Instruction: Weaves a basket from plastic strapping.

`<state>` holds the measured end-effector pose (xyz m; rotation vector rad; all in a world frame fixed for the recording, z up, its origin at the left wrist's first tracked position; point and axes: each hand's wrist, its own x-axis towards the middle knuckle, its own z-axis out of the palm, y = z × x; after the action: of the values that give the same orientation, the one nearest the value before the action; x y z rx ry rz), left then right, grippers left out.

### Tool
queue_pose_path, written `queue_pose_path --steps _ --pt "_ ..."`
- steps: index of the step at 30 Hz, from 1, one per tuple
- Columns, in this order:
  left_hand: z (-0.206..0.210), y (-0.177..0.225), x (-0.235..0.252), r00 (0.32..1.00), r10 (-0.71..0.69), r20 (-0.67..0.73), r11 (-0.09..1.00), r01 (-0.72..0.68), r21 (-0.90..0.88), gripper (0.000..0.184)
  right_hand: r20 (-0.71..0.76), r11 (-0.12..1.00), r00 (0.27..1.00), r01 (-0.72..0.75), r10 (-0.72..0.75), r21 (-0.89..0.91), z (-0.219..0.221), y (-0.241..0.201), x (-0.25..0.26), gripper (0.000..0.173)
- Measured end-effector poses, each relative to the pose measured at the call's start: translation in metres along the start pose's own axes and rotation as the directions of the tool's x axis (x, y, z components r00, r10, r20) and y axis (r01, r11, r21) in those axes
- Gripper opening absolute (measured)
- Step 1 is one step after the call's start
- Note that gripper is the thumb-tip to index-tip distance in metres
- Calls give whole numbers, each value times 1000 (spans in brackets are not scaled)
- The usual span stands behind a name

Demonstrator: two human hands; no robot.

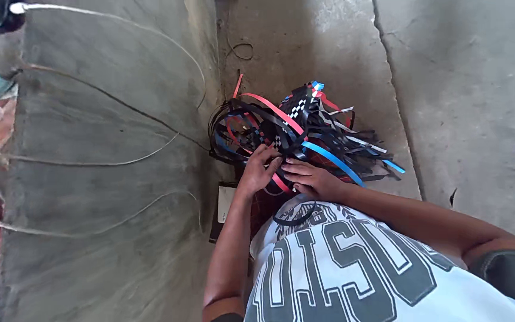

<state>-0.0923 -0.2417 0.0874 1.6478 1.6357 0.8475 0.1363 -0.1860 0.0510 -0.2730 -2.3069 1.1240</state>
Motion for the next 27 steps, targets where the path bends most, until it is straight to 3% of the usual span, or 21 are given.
queue_pose_path --steps 4,6,7,9,10,11,12,14,17,19,20,21,22,23,24,25,26,27 --pt "4 -1 0 994 4 -111 997 -12 -76 13 -144 890 968 -125 207 438 -38 -46 15 43" --pt "4 -1 -2 988 -6 -156 996 -8 -88 13 -197 819 915 -198 352 539 -44 -54 13 41" --pt "5 -2 -3 985 -9 -170 996 -7 -93 13 -141 758 867 -327 478 564 -42 -54 10 37" --pt "8 1 -3 983 -13 -181 995 -5 -95 12 148 476 680 -635 718 608 -40 -51 11 32" --pt "9 3 -3 984 -5 -180 997 -9 -76 11 267 337 599 -703 755 626 -39 -49 15 28" --pt "11 6 -3 985 15 -173 999 -22 -37 10 341 257 565 -726 751 638 -41 -50 22 27" --pt "14 8 -3 986 43 -159 999 -40 24 9 356 248 576 -719 736 650 -47 -53 31 27" --pt "21 13 -5 991 102 -89 983 -86 164 10 253 370 679 -630 689 683 -66 -65 54 30" --pt "31 19 -8 998 52 -18 955 -45 292 13 -70 583 863 -277 501 764 -108 -86 93 28" --pt "29 14 -8 997 2 -71 964 17 264 13 -219 639 902 -77 371 765 -130 -96 113 26" --pt "26 11 -8 994 -25 -108 973 49 224 14 -225 693 912 -83 342 716 -133 -95 118 24" --pt "23 10 -8 988 -45 -145 981 72 182 15 -155 770 920 -198 359 607 -130 -88 117 23" --pt "22 10 -8 983 -57 -174 985 83 149 15 -16 808 888 -411 460 423 -122 -78 114 23" --pt "23 12 -7 981 -55 -188 988 80 129 14 158 754 777 -629 609 187 -111 -64 112 25" --pt "24 17 -5 983 -50 -179 989 73 128 13 283 659 629 -752 724 -16 -94 -45 111 31" --pt "27 22 -5 987 -50 -150 987 72 146 14 329 588 523 -797 787 -138 -76 -27 107 35" --pt "31 25 -5 992 -51 -115 984 69 166 15 344 548 471 -819 812 -172 -66 -16 103 36" --pt "34 26 -5 995 -50 -89 983 65 170 16 332 548 485 -827 809 -127 -61 -12 99 35"
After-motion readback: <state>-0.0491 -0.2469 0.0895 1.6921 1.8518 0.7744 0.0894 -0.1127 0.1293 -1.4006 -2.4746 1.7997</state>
